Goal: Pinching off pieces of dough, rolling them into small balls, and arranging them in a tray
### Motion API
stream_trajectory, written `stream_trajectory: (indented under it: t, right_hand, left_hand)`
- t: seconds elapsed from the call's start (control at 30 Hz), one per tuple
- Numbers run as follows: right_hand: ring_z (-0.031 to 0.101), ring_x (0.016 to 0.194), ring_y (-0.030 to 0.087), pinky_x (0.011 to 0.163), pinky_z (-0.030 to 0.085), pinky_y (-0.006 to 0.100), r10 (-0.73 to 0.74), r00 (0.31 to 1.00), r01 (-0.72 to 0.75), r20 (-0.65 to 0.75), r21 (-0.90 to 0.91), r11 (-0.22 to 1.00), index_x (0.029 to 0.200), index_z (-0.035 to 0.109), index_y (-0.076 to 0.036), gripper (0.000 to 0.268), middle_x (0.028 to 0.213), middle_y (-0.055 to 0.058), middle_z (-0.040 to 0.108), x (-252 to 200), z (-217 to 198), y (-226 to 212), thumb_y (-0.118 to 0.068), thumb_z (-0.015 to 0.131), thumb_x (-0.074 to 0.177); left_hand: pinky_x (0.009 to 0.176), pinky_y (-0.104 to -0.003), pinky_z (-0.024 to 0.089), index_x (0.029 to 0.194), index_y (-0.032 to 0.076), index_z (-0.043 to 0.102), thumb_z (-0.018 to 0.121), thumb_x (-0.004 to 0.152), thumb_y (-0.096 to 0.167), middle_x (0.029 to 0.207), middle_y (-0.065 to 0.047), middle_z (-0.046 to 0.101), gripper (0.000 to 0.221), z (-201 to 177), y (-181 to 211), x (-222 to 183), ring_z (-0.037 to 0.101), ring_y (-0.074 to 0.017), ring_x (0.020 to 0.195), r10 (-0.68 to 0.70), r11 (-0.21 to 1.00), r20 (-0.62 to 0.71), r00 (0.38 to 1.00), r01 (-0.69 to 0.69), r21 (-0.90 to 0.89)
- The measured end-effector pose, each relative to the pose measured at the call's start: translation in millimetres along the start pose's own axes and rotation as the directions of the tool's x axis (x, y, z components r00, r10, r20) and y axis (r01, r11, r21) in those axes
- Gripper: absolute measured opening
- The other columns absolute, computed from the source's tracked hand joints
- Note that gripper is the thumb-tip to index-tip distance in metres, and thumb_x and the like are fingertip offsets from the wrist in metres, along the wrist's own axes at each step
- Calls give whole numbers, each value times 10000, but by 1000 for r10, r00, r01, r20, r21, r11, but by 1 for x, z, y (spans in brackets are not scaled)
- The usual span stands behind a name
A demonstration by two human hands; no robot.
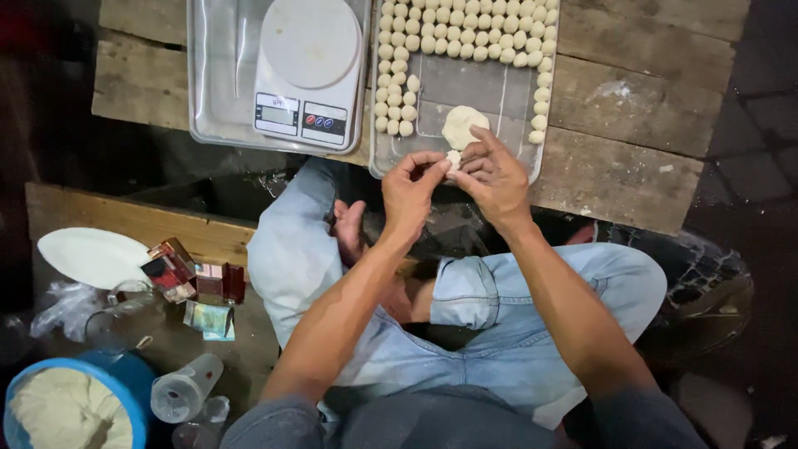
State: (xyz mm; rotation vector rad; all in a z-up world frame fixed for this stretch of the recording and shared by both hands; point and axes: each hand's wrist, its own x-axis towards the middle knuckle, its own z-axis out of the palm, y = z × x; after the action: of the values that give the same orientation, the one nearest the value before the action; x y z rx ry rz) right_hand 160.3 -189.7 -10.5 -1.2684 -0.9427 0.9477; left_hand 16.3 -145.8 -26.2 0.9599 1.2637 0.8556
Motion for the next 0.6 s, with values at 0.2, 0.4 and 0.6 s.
stream_trajectory:
  t: [0.2,0.4,0.6]
  right_hand:
    - [694,737,171,627,622,297,-98,995,101,24,-142,985,1073,769,48,198,936,167,718,1,-9,20,32,823,883]
    - [643,804,144,664,625,299,83,997,-81,-3,142,987,1031,743,64,140,942,133,664,6,-16,33,37,786,900]
    - [642,842,125,719,580,253,12,1000,-10,-24,42,999,1011,755,47,206,933,123,672,4,-20,47,44,863,836]
  left_hand:
    - [786,-266,571,1040,64,784,855,839,160,887,-25,729,234,3,12,-3,634,-81,842,-26,997,48,999,29,-74]
    - [952,-309,559,1165,158,797,803,937,238,1086,-53,764,241,0,8,-1,702,-123,1064,180,983,221,958,-183,-7]
    - [653,-239,684,1109,-10,734,827,897,183,932,-125,746,301,2,-6,4,707,-129,705,-234,895,209,950,294,-335]
